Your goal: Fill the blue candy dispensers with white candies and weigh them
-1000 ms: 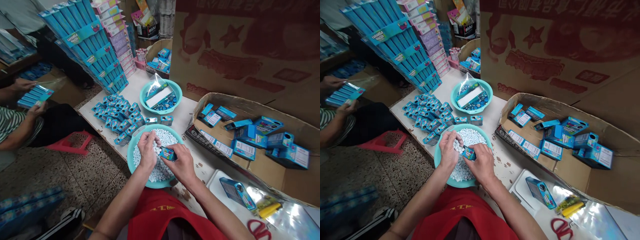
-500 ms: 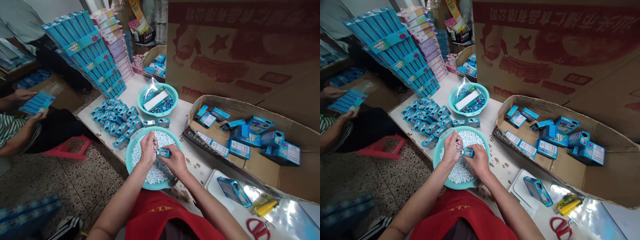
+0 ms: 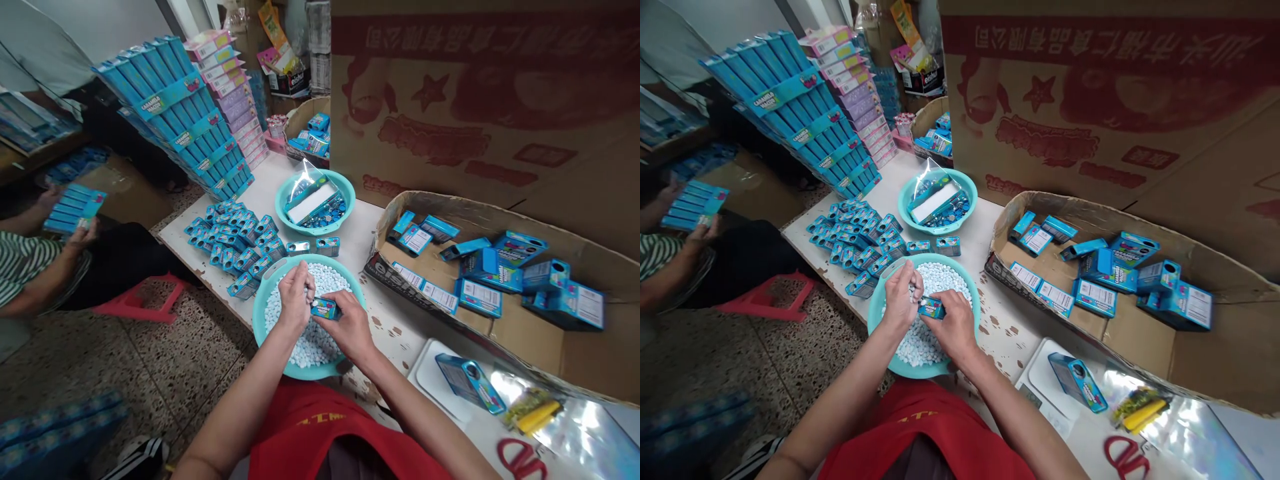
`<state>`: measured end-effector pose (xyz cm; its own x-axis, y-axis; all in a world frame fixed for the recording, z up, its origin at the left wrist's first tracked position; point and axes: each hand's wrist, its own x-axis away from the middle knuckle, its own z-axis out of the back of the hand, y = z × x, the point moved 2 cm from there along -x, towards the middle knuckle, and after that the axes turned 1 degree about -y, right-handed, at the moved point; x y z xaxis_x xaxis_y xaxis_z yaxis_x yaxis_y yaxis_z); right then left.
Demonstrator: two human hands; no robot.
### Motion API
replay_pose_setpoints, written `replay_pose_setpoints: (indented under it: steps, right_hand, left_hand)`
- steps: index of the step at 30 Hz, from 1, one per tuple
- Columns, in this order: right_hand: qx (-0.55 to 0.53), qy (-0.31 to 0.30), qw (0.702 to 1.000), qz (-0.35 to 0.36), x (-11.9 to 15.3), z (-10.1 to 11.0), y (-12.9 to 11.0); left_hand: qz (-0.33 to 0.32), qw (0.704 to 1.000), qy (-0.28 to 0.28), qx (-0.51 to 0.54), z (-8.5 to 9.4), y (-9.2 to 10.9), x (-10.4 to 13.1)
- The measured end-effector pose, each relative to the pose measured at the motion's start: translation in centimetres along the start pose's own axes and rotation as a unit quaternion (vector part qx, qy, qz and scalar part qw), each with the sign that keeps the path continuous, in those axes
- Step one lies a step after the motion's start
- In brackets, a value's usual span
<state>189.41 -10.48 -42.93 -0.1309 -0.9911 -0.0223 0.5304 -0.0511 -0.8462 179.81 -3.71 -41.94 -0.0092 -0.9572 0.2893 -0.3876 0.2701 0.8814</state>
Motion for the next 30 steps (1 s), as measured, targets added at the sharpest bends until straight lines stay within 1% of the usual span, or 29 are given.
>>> replay_pose_setpoints:
  steps: [3,6,8,9,10,12,14,17,20,22,23,25,27,28,29,30]
  right_hand:
    - [0.002,-0.018,1.0,-0.007,-0.1,-0.1,0.2]
    - [-0.03,-0.002,0.999,0.011,0.3,0.9,0.4]
    - [-0.048,0.028,0.998,0.019,0.9,2.0,0.4]
    - [-0.051,0.038,0.998,0.016,1.2,2.5,0.4]
    - [-0.049,0.043,0.998,0.01,1.4,2.9,0.3]
    - [-0.041,0.04,0.998,0.001,1.8,3.7,0.3]
    - [-0.045,0.035,0.998,0.0,2.0,4.2,0.4]
    - [-0.076,0.05,0.996,-0.009,2.5,4.8,0.8]
    - [-0.12,0.09,0.988,-0.038,3.9,5.6,1.6]
    - [-0.151,0.112,0.981,-0.055,5.7,6.5,2.1]
    - [-0.163,0.124,0.977,-0.061,6.9,7.0,2.5]
    - [-0.171,0.162,0.968,-0.084,9.7,8.3,3.3]
    - [-0.156,0.228,0.953,-0.128,12.9,9.9,4.2]
    - [-0.144,0.264,0.941,-0.156,14.6,10.7,4.8]
    - [-0.133,0.297,0.928,-0.183,16.2,11.5,5.3]
    - [-0.122,0.329,0.913,-0.207,17.8,12.2,5.9]
  left_hand:
    - [0.014,1.0,-0.009,-0.01,-0.1,0.2,0.3]
    - [0.047,0.998,-0.026,0.045,0.3,1.3,0.1]
    - [0.073,0.994,-0.006,0.086,1.3,1.9,-0.5]
    - [0.101,0.99,0.02,0.096,1.9,1.8,-0.8]
    - [0.14,0.984,0.05,0.097,2.7,1.4,-1.1]
    - [0.23,0.965,0.099,0.078,4.1,0.0,-1.4]
    - [0.289,0.948,0.118,0.058,5.2,-1.9,-1.1]
    - [0.308,0.945,0.1,0.04,6.0,-3.8,-0.2]
    - [0.318,0.947,0.033,0.001,6.0,-4.1,0.5]
    - [0.33,0.943,-0.023,-0.019,5.3,-3.8,0.6]
    - [0.34,0.939,-0.042,-0.026,4.7,-3.7,0.5]
    - [0.359,0.929,-0.078,-0.053,2.7,-3.9,0.6]
    - [0.369,0.913,-0.142,-0.105,-0.3,-4.6,1.4]
    - [0.373,0.897,-0.192,-0.138,-2.2,-5.3,2.1]
    - [0.378,0.874,-0.251,-0.174,-4.2,-6.0,3.1]
    - [0.38,0.845,-0.312,-0.211,-6.2,-6.9,4.2]
